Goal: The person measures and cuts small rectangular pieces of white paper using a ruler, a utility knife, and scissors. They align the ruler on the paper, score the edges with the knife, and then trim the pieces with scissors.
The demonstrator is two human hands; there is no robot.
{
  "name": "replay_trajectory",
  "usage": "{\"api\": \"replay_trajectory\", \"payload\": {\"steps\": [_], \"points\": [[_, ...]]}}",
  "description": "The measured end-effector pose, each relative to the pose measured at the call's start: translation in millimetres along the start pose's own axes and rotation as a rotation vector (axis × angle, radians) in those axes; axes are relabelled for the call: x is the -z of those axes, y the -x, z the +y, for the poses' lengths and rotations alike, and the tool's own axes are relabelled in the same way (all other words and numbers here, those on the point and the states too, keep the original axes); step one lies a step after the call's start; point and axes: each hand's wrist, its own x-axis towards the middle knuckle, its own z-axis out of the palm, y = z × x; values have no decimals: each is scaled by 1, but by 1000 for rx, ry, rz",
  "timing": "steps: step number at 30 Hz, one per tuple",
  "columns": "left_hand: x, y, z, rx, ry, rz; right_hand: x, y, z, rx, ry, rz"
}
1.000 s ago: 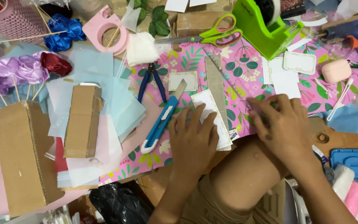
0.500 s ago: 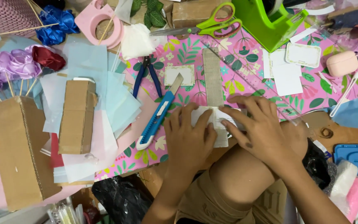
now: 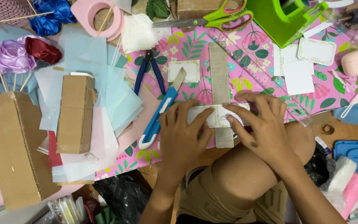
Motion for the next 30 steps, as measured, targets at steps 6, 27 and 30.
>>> {"api": "replay_trajectory", "payload": {"steps": [6,27,30], "points": [[-1,1,-1,11,-12,-27,0,1,0,6,2,-4],[-2,0,-1,-18,-58,-6,32,9,36,-106,337,-17],[-1,-1,0,-14,-53,5,36,17,37,-166,149,-74]]}}
